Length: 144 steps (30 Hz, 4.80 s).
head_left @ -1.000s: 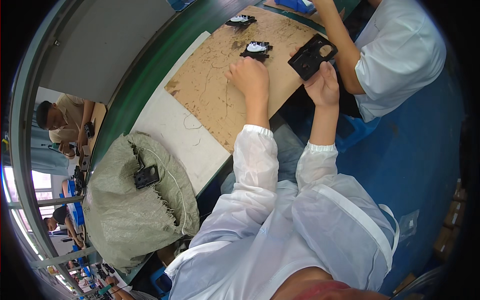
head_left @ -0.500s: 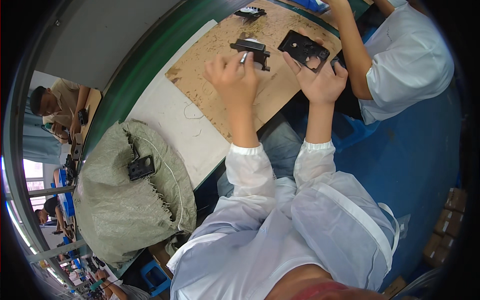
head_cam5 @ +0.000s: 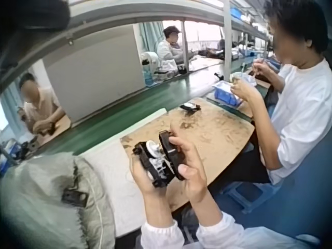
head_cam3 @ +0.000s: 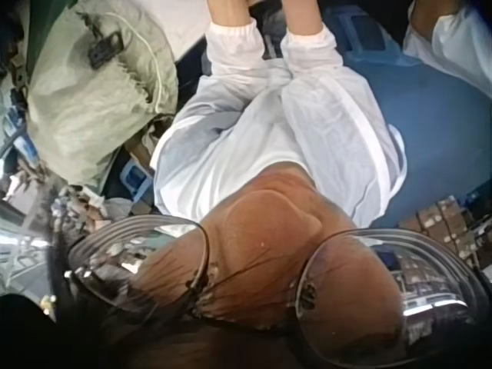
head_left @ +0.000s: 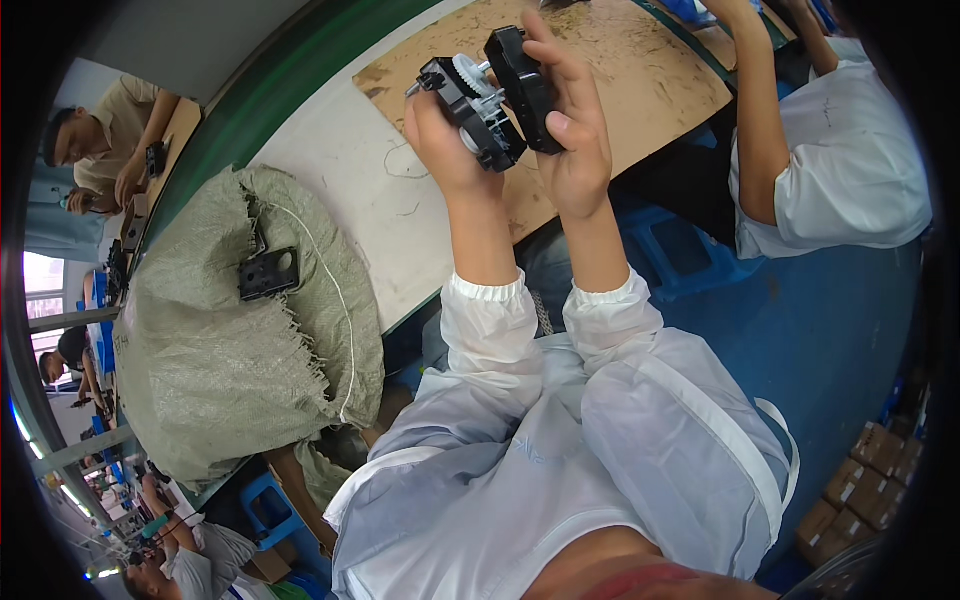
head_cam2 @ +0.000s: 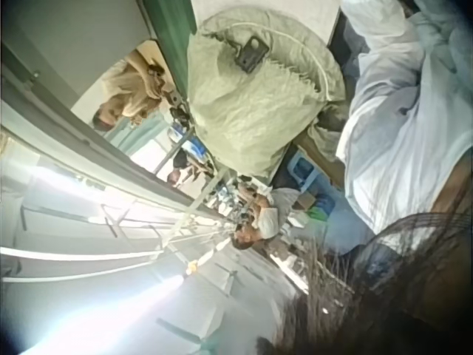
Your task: Assembling mechanical and electronic components of a device at a factory workstation.
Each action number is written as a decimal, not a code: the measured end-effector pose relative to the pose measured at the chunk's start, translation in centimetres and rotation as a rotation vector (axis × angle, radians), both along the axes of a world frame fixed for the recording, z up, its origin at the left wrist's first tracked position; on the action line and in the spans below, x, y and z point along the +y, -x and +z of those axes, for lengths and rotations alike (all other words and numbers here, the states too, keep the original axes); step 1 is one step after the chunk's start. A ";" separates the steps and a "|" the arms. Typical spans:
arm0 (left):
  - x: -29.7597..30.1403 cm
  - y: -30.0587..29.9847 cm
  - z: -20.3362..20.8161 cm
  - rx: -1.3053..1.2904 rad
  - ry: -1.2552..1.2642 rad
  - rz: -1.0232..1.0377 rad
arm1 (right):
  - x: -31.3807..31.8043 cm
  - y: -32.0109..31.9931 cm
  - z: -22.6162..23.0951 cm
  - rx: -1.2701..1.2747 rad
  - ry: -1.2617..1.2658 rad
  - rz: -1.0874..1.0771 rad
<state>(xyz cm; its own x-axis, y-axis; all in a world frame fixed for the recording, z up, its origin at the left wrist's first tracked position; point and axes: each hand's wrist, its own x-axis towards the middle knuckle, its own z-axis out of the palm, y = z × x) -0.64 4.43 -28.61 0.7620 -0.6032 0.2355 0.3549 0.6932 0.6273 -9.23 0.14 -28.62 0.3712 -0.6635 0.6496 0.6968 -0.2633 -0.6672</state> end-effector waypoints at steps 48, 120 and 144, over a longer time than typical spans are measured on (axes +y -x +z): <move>1.8 -1.3 -0.1 -0.249 -0.367 0.456 | 1.4 -2.4 -0.4 0.149 0.011 0.122; 5.2 -3.4 2.3 -0.179 -0.257 0.241 | -2.7 -0.1 2.1 0.302 -0.148 0.714; -3.0 4.0 1.6 -0.651 -0.790 -0.159 | -6.2 11.5 -0.3 0.470 0.674 -0.591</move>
